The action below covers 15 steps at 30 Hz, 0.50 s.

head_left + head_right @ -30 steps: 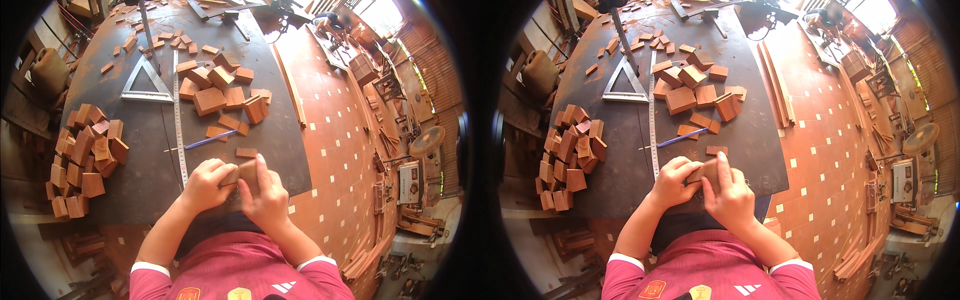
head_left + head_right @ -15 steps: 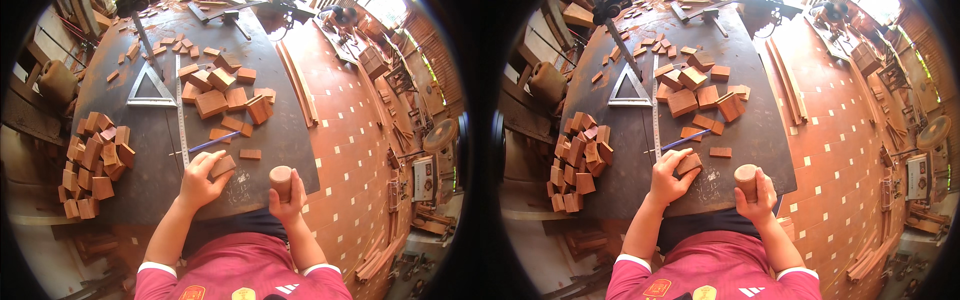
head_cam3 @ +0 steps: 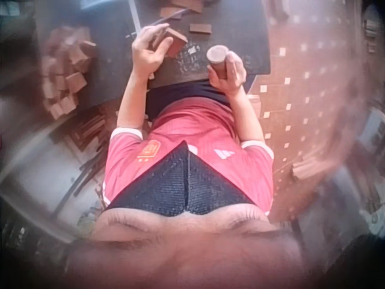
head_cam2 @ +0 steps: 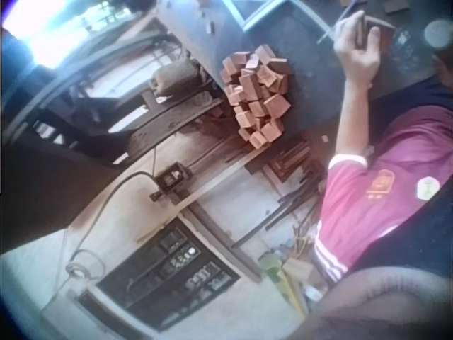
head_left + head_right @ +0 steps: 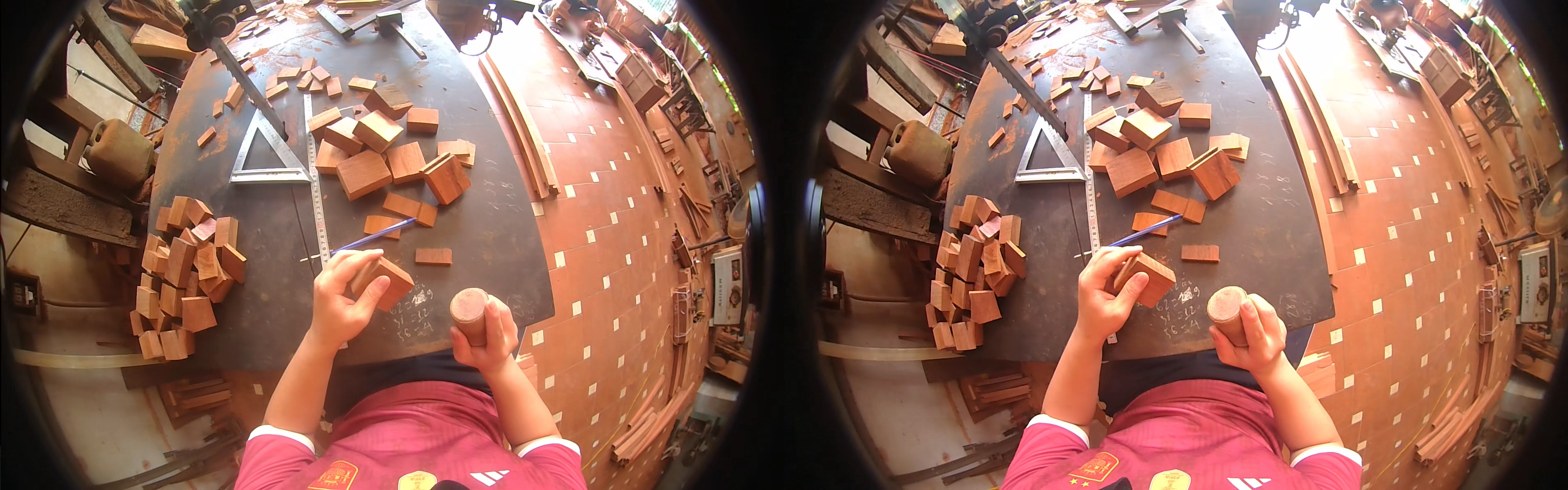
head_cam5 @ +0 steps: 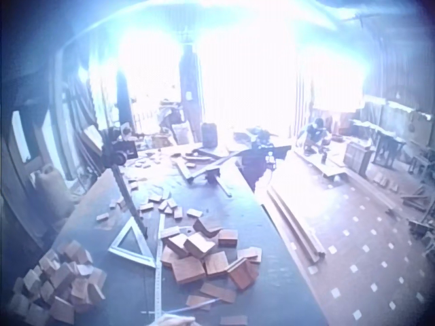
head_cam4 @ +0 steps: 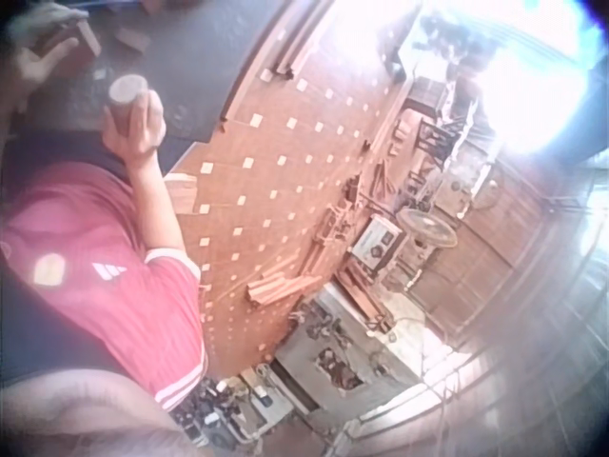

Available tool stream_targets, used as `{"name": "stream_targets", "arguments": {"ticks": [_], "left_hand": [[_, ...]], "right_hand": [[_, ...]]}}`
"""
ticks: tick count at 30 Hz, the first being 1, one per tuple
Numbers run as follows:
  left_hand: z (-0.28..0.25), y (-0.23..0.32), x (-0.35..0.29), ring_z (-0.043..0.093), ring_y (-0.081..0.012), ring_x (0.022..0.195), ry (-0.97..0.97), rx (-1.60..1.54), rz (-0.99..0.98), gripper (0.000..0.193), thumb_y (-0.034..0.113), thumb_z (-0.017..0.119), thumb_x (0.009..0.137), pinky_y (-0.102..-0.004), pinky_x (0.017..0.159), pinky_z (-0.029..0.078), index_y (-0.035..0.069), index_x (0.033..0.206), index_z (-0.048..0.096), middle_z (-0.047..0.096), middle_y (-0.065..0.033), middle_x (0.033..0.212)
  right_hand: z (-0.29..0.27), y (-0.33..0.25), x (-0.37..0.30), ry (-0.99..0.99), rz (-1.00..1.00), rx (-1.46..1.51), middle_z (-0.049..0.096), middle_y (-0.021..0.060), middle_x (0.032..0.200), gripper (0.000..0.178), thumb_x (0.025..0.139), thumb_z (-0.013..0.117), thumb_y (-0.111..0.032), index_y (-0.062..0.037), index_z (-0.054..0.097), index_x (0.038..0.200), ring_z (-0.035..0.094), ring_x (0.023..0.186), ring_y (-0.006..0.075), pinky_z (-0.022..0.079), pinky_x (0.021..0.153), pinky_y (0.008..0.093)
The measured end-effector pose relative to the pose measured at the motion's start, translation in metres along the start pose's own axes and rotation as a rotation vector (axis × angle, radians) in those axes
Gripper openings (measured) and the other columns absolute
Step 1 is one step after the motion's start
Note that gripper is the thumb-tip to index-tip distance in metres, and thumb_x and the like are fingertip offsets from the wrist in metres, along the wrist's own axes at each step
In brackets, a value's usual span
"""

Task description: The person holds a small rectangular wooden block in one hand and a cylindrical sanding tool in the other. They repeatedly rub the sanding tool against the edges and faces of the block to smooth the surface. The person rotates the block to access different sides and continues the sanding motion throughout the clip.

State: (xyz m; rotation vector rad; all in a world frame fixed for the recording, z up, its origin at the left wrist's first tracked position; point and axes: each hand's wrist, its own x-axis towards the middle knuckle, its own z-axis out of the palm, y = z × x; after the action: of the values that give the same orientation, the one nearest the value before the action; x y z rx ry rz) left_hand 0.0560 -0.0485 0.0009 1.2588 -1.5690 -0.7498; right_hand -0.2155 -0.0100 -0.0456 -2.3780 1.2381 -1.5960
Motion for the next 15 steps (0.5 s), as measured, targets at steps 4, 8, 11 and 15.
{"name": "stream_targets", "arguments": {"ticks": [4, 8, 11, 15], "left_hand": [[0.001, 0.003, 0.001, 0.070, -0.0187, 0.104, -0.035, -0.001, 0.027, 0.035, 0.002, 0.081, 0.093, -0.0315, 0.090, 0.057, -0.001, 0.127, 0.072, 0.067, -0.0111, 0.118], [0.007, -0.006, -0.006, 0.070, -0.0191, 0.108, 0.002, -0.142, -0.016, 0.040, -0.004, 0.080, 0.092, -0.0317, 0.093, 0.058, -0.001, 0.128, 0.065, 0.065, -0.0086, 0.114], [0.012, -0.010, -0.011, 0.069, -0.0176, 0.108, 0.046, -0.298, -0.077, 0.045, -0.005, 0.082, 0.090, -0.0315, 0.092, 0.057, 0.001, 0.129, 0.060, 0.063, -0.0066, 0.114], [0.007, -0.014, -0.012, 0.065, -0.0132, 0.101, -0.001, -0.065, -0.013, 0.060, 0.005, 0.092, 0.082, -0.0312, 0.088, 0.057, 0.004, 0.133, 0.059, 0.060, -0.0066, 0.118]], "right_hand": [[0.000, 0.000, 0.001, -0.007, 0.003, 0.013, 0.069, 0.0260, 0.110, 0.080, 0.084, 0.088, -0.023, -0.0008, 0.052, 0.153, 0.074, 0.087, 0.0393, 0.063, 0.070, 0.0432], [-0.001, 0.001, 0.003, -0.018, -0.002, 0.021, 0.069, 0.0259, 0.112, 0.082, 0.083, 0.089, -0.022, -0.0011, 0.052, 0.153, 0.074, 0.087, 0.0391, 0.063, 0.070, 0.0429], [0.000, 0.000, 0.003, -0.025, -0.002, 0.027, 0.069, 0.0256, 0.112, 0.082, 0.082, 0.089, -0.021, -0.0013, 0.052, 0.153, 0.074, 0.087, 0.0388, 0.063, 0.070, 0.0427], [0.000, -0.001, 0.005, -0.042, 0.007, 0.009, 0.069, 0.0257, 0.112, 0.082, 0.082, 0.089, -0.020, -0.0008, 0.052, 0.153, 0.074, 0.088, 0.0394, 0.063, 0.071, 0.0428]]}}
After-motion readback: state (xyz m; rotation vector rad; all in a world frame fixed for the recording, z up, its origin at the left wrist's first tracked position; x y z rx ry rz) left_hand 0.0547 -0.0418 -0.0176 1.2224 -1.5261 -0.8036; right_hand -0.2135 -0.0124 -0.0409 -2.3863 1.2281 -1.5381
